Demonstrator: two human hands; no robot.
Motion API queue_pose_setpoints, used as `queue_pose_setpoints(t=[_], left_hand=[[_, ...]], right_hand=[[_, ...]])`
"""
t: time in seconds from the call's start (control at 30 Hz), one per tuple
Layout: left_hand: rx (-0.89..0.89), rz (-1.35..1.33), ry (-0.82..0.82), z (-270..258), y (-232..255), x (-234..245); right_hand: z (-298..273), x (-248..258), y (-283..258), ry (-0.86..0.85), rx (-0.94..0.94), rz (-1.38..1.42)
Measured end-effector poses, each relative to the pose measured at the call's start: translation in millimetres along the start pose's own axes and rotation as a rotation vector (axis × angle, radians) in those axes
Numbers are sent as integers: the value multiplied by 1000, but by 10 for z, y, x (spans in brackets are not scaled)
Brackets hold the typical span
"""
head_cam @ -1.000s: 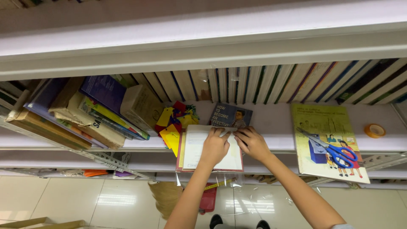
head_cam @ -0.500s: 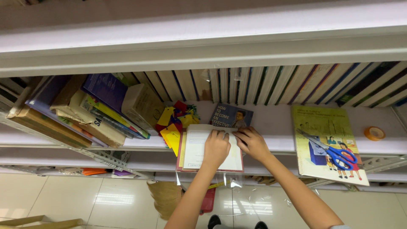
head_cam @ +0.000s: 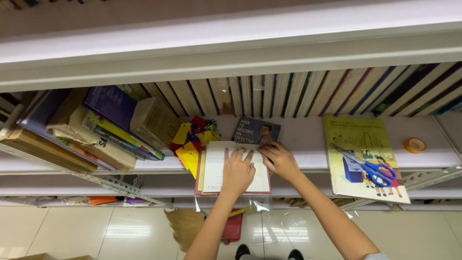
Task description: The person uses scissors to cut a plastic wrapper off a book and then cuts a piece of tape from a roll. The person handles the book and the tape roll while performing the cutting actions.
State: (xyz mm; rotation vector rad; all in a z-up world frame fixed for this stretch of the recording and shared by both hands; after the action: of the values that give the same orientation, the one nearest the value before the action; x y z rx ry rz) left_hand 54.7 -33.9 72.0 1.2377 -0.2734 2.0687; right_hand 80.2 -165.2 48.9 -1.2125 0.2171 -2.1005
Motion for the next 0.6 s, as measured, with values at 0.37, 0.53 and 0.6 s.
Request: queue_pose_setpoints(t=[0.37,0.53,0.6], left_hand=[[-2,37,59,-90,-49,-147],[40,22,17,-72,-97,-76],[37,-16,-37,-74,-123,-87]], right_hand=[[-26,-66,7,-26,40,-20],[-32,-2,-82,21,81,-58],[-25,15,-102,26,91,-57]])
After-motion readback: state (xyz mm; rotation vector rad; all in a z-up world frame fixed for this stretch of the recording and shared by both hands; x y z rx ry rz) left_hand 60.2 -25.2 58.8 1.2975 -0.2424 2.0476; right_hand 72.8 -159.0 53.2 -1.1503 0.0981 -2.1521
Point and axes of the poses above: each hand's wrist, its own z-axis towards the middle knuckle, its own x-axis out of the back of the hand, y = z × x, the point moved 10 cm from there along z, towards the middle knuckle, and after that the axes turned 15 degrees about -x, right-handed, at the moved point
